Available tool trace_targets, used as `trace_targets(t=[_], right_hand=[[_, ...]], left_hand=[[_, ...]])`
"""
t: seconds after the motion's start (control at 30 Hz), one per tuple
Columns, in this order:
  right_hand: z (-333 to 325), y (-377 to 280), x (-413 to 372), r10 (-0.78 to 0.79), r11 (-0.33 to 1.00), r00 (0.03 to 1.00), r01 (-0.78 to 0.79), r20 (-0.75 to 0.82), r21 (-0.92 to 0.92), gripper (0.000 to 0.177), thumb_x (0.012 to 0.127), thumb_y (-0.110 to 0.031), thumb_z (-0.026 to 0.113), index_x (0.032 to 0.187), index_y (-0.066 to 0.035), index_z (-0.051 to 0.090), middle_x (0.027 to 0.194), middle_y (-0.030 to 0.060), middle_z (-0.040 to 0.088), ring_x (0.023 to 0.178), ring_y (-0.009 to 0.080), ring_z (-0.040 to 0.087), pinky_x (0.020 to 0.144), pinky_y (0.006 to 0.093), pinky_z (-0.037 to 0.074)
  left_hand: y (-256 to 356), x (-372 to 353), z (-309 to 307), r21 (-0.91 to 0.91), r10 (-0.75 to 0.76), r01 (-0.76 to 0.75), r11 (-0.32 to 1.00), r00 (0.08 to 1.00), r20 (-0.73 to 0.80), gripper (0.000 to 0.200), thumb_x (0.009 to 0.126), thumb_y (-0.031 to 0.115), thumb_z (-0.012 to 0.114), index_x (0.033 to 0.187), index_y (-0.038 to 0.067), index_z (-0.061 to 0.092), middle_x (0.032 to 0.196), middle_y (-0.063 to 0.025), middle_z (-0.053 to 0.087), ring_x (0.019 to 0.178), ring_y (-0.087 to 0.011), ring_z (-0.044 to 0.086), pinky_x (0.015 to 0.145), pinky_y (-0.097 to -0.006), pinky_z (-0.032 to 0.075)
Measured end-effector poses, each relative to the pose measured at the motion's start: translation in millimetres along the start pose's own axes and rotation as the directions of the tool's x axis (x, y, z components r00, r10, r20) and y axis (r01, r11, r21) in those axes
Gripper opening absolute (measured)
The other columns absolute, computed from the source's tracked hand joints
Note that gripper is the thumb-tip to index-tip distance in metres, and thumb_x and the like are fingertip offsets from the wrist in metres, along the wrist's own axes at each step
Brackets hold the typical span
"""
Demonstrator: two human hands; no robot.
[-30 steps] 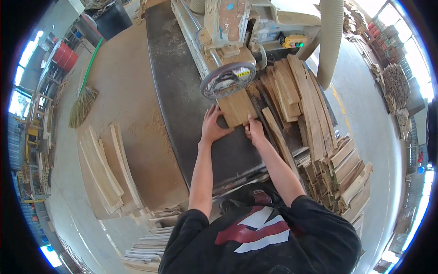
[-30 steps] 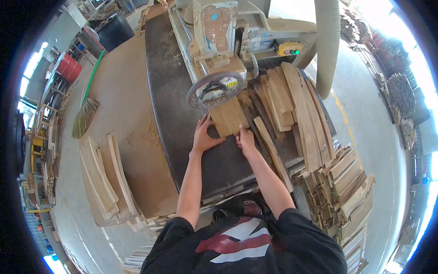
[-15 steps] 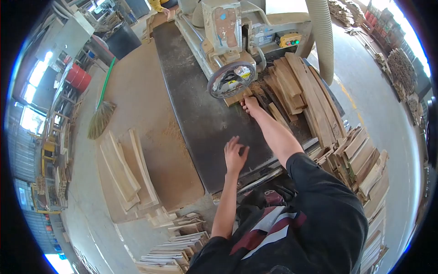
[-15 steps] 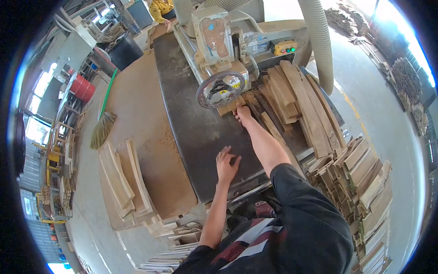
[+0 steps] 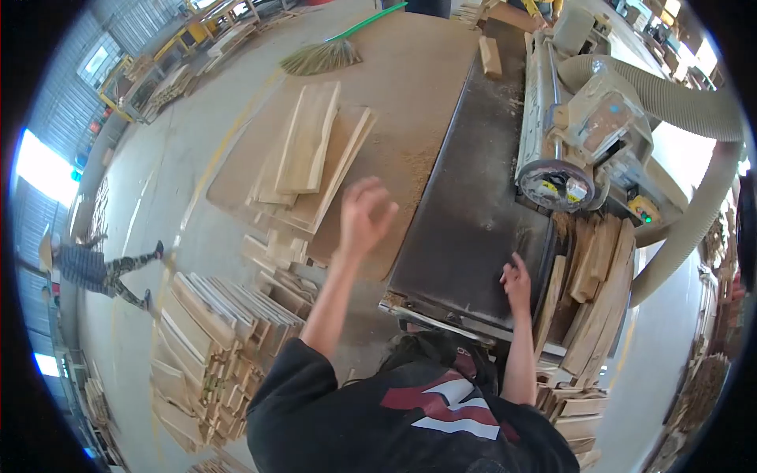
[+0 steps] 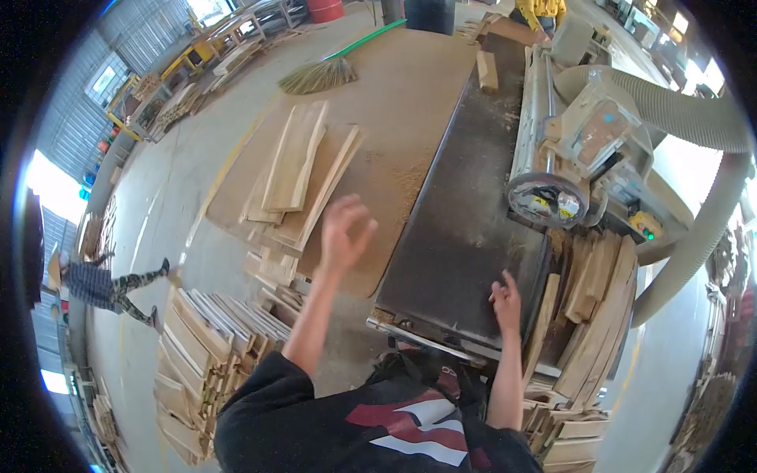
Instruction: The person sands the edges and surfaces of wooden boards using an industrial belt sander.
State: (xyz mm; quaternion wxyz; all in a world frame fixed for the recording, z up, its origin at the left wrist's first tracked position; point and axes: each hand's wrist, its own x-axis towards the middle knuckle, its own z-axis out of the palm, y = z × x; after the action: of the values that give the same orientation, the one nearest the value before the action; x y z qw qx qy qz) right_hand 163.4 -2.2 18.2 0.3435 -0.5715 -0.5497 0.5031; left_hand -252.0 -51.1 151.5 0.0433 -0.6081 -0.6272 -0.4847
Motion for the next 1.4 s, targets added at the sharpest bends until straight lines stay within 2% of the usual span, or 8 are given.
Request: trace_targets(t=[0.1,0.47,0.57,0.67,0.8,1.07,1.33,1.4], right_hand=[[4,13,-28,-0.051,0.999,0.998,0.05,-0.029,-0.022,0.042,0.098,-0.028,0.069,0.132,-0.005,0.065,0.071,0.0008,0.058,0.069,0.0105,0.058,0.067,0.0278,0.047],[18,21,-43,-0.255,0.962,0.937,0.221,-0.238,-0.158,0.042,0.097,-0.017,0.07,0.134,0.0,0.06,0.068,0.003,0.058,0.06,0.0074,0.051,0.054,0.0255,0.042],[22,18,-41,-0.264,0.963,0.929,0.24,-0.259,-0.122,0.042,0.096,-0.016,0.071,0.132,0.002,0.06,0.068,0.0033,0.059,0.057,0.0083,0.051,0.052,0.0249,0.041],[24,21,-39,-0.325,0.945,0.906,0.297,-0.271,-0.14,0.043,0.094,-0.014,0.073,0.131,0.003,0.059,0.067,0.0034,0.06,0.053,0.0083,0.051,0.05,0.0247,0.041],[19,25,-35,-0.313,0.947,0.914,0.28,-0.257,-0.158,0.044,0.092,-0.013,0.075,0.13,0.002,0.059,0.067,0.0031,0.06,0.051,0.008,0.051,0.049,0.0245,0.041],[18,16,-34,-0.313,0.944,0.925,0.277,-0.214,-0.181,0.035,0.088,-0.013,0.077,0.118,-0.002,0.065,0.066,0.0033,0.06,0.047,0.0112,0.051,0.045,0.0259,0.041],[18,10,-35,-0.288,0.952,0.918,0.244,-0.273,-0.184,0.018,0.088,-0.01,0.076,0.104,-0.004,0.069,0.064,0.0041,0.061,0.048,0.0135,0.053,0.047,0.0279,0.042],[18,11,-35,-0.208,0.967,0.944,0.16,-0.257,-0.196,0.025,0.096,-0.028,0.071,0.091,-0.003,0.072,0.061,0.0059,0.062,0.05,0.0151,0.055,0.049,0.0299,0.044]], left_hand=[[-22,41,-6,-0.018,-0.021,0.02,1.0,0.998,-0.064,0.03,0.083,0.018,0.082,0.107,0.005,0.071,0.12,-0.0173,0.068,0.117,-0.0364,0.062,0.098,-0.0453,0.051],[-47,37,266,-0.1,-0.128,0.167,0.981,0.939,0.318,0.068,0.083,0.031,0.083,0.14,0.007,0.057,0.147,-0.0245,0.049,0.137,-0.0415,0.046,0.109,-0.0524,0.042],[-60,61,339,0.103,-0.259,0.238,0.966,0.856,0.447,0.088,0.086,0.053,0.076,0.154,0.01,0.041,0.16,-0.0271,0.03,0.149,-0.0434,0.029,0.118,-0.0544,0.03],[-76,104,397,0.363,-0.189,0.033,0.931,0.895,0.404,0.107,0.081,0.072,0.07,0.161,0.013,0.029,0.166,-0.0271,0.018,0.154,-0.0418,0.02,0.12,-0.0585,0.021],[-65,192,430,0.449,-0.437,0.259,0.855,0.825,0.357,0.126,0.069,0.086,0.067,0.165,0.023,0.015,0.167,-0.027,0.016,0.155,-0.0432,0.013,0.118,-0.0651,0.016],[-99,212,473,0.258,-0.146,0.053,0.965,0.923,0.357,0.095,0.076,0.071,0.075,0.154,0.027,0.045,0.163,-0.0322,0.019,0.152,-0.0448,0.021,0.115,-0.0617,0.027],[-29,70,354,0.042,0.018,-0.036,0.998,0.925,0.38,0.054,0.08,0.037,0.084,0.13,0.021,0.07,0.16,-0.0361,0.021,0.149,-0.0513,0.024,0.115,-0.0602,0.028],[2,19,310,0.025,0.031,-0.047,0.999,0.897,0.44,0.045,0.081,0.03,0.082,0.124,0.021,0.073,0.156,-0.039,0.028,0.147,-0.054,0.027,0.116,-0.0608,0.026]])
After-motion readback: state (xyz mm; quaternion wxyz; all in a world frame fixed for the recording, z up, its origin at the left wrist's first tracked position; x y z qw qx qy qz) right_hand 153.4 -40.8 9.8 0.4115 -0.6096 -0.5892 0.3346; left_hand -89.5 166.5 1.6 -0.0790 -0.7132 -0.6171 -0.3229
